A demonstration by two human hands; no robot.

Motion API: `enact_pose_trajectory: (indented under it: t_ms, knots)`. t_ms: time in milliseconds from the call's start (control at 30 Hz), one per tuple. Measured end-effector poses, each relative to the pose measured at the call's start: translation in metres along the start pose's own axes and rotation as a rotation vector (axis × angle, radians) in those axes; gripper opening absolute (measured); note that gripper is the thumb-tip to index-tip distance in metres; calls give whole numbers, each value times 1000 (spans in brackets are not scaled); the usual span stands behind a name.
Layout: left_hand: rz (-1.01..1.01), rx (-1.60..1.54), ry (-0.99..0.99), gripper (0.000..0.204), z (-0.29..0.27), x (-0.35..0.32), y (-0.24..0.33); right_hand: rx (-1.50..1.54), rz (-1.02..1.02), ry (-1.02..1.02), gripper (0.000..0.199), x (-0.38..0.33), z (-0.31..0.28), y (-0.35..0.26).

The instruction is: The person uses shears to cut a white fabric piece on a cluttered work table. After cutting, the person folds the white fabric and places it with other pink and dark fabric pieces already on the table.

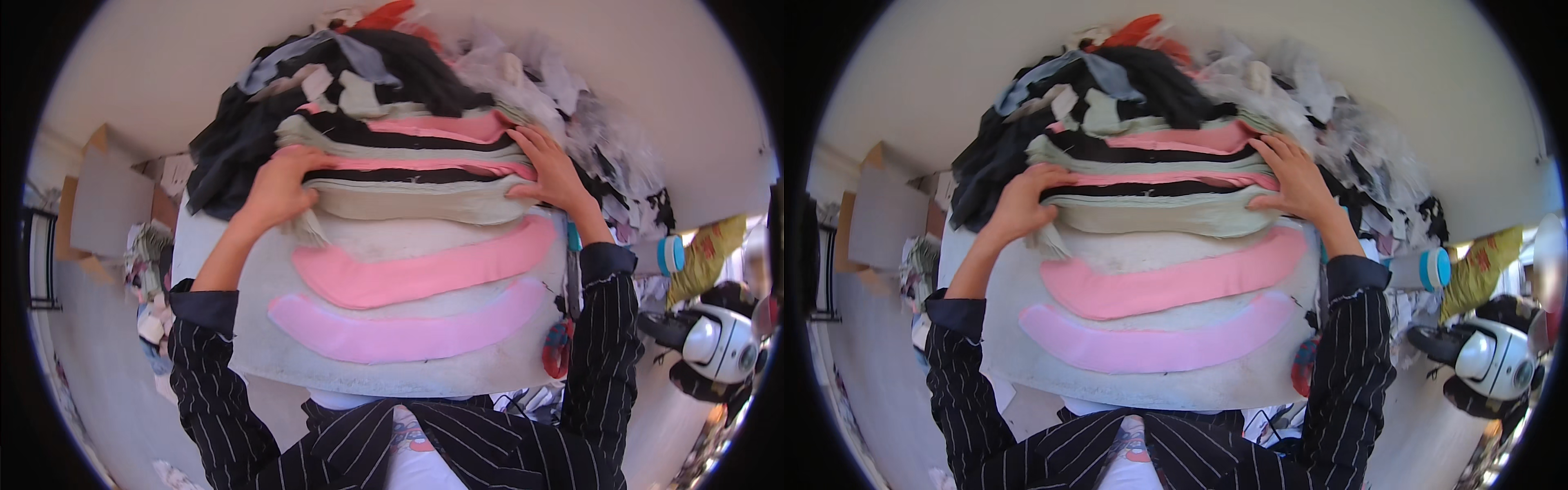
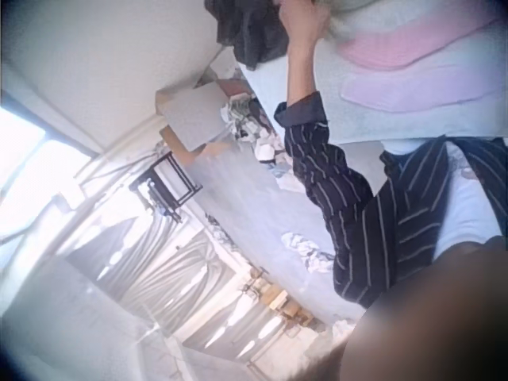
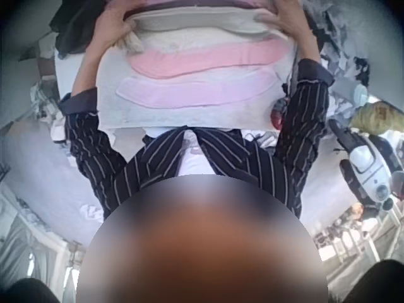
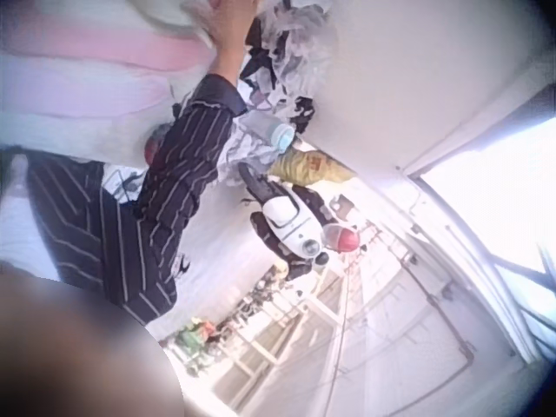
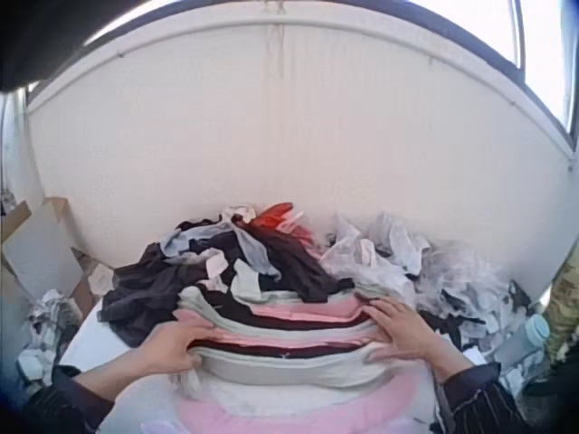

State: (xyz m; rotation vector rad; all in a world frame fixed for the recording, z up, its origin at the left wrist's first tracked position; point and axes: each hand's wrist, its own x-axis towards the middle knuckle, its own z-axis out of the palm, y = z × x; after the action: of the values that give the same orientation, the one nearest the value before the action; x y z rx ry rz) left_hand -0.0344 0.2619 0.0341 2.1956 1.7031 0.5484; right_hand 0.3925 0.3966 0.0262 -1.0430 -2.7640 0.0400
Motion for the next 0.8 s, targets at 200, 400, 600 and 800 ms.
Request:
enact_pose_trajectory:
  t_ms: [200, 400, 600, 800]
  knots:
    - [-110, 10, -173, 49, -22, 24, -5, 91, 65, -68, 98, -13, -17, -2]
    - [-47, 53, -145, 52, -23, 16, -6, 24, 29, 66, 95, -39, -18, -14]
    - [19, 74, -14, 50, -19, 11, -11, 19, -171, 209, 71, -43, -13, -49]
    - [80, 40, 181, 47, 5, -1, -12, -33, -167, 106, 58, -23, 14, -51]
